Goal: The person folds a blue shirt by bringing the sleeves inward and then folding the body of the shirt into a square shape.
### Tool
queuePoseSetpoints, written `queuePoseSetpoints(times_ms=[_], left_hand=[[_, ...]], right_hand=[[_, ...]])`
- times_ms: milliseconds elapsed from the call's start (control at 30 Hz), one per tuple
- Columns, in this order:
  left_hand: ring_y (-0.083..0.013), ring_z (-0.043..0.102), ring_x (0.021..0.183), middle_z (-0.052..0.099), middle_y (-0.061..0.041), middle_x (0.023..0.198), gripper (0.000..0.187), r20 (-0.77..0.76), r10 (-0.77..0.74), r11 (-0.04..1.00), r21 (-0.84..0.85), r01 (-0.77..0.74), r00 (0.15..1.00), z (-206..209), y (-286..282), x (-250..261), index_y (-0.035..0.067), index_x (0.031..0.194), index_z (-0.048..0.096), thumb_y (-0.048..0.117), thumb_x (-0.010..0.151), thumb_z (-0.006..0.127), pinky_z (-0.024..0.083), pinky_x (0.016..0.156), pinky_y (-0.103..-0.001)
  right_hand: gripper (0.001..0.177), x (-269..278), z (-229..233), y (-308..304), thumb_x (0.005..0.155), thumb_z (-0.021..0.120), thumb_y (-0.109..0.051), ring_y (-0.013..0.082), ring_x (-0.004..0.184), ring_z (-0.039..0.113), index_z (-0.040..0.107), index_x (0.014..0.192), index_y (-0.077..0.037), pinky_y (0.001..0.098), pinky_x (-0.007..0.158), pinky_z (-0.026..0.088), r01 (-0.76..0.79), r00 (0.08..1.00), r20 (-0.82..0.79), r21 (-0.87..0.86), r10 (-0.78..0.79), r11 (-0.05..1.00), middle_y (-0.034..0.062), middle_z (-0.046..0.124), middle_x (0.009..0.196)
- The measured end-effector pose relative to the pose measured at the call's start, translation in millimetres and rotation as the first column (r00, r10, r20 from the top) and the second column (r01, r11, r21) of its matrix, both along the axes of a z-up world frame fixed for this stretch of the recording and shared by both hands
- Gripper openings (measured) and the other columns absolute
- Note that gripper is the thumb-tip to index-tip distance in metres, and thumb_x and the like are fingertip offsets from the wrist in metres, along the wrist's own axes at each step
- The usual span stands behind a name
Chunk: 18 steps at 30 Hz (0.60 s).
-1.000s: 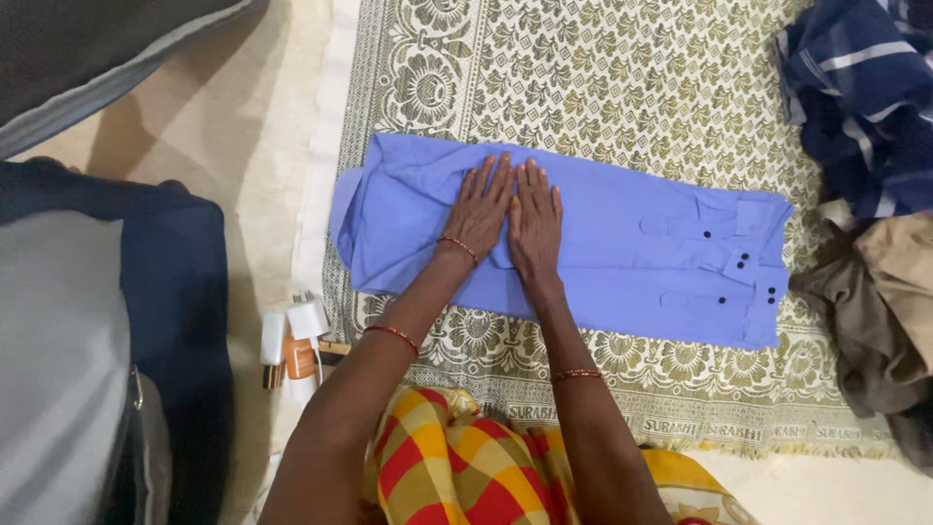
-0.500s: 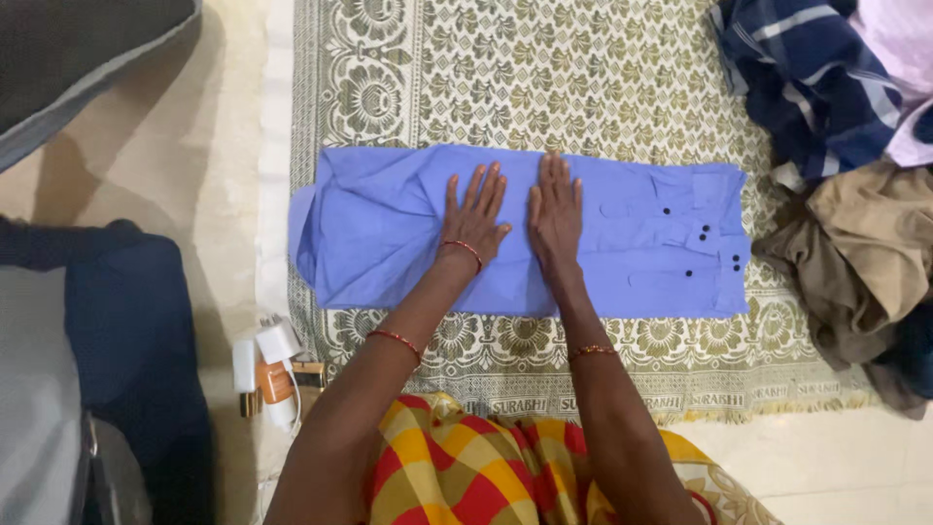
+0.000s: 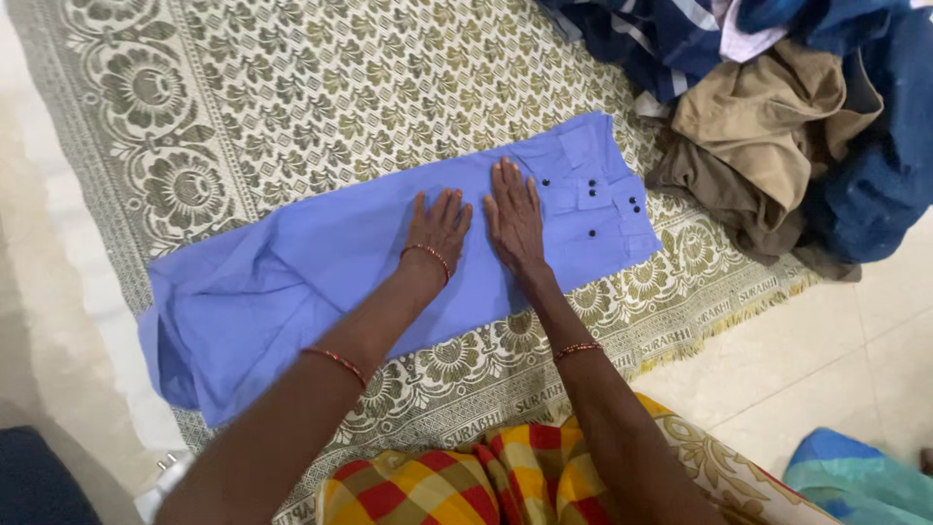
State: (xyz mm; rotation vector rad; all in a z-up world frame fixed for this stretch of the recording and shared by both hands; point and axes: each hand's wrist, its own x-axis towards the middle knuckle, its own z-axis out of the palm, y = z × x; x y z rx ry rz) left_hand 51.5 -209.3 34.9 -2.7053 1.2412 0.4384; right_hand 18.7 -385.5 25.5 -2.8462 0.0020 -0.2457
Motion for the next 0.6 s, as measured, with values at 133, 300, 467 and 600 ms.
queuePoseSetpoints(times_ms=[133, 300, 467, 600], left_hand=[[-0.0300, 0.019, 0.156, 0.021, -0.012, 0.171, 0.067, 0.023, -0.142, 0.989, 0.046, 0.141, 0.990, 28.7, -43.6, 36.2, 0.012, 0.161, 0.025, 0.035, 0.104, 0.052, 0.013, 0.121, -0.066], [-0.0243, 0.011, 0.157, 0.015, -0.010, 0.170, 0.082, -0.266, -0.028, 0.989, -0.146, -0.012, 0.964, 41.1, -88.8, 44.5, 0.008, 0.162, 0.016, 0.051, 0.100, 0.048, 0.011, 0.121, -0.061], [-0.0266, 0.009, 0.158, 0.012, -0.008, 0.172, 0.073, -0.122, 0.149, 0.872, -0.453, -0.189, 0.981, -6.0, -96.1, -6.0, 0.010, 0.163, 0.021, 0.051, 0.106, 0.040, 0.005, 0.125, -0.062], [-0.0270, 0.008, 0.160, 0.012, -0.010, 0.173, 0.069, 0.034, 0.261, 0.816, -0.542, -0.201, 0.965, -18.0, -122.7, -22.9, 0.012, 0.165, 0.023, 0.049, 0.108, 0.038, 0.001, 0.126, -0.063]], right_hand=[[0.060, 6.7, 9.4, -27.1, 0.107, 0.043, -0.028, 0.0298, 0.157, 0.024, 0.033, 0.160, -0.003, 0.0482, 0.129, 0.015, -0.112, 0.993, -0.032, -0.029, 0.111, 0.993, 0.0153, 0.028, 0.169], [0.062, 14.7, 1.6, -61.3, 0.104, 0.039, -0.030, 0.0268, 0.157, 0.025, 0.032, 0.160, -0.005, 0.0481, 0.129, 0.015, -0.159, 0.987, -0.056, -0.163, 0.151, 0.974, 0.0126, 0.029, 0.169], [0.056, 28.4, -2.7, -101.7, 0.113, 0.033, -0.029, 0.0292, 0.158, 0.025, 0.031, 0.163, -0.005, 0.0480, 0.130, 0.015, 0.172, 0.985, 0.003, -0.099, -0.172, 0.980, 0.0139, 0.030, 0.169], [0.056, 34.5, 0.1, -114.3, 0.115, 0.036, -0.029, 0.0337, 0.158, 0.023, 0.027, 0.163, -0.001, 0.0485, 0.129, 0.013, 0.130, 0.991, 0.047, -0.050, -0.128, 0.990, 0.0190, 0.028, 0.169]])
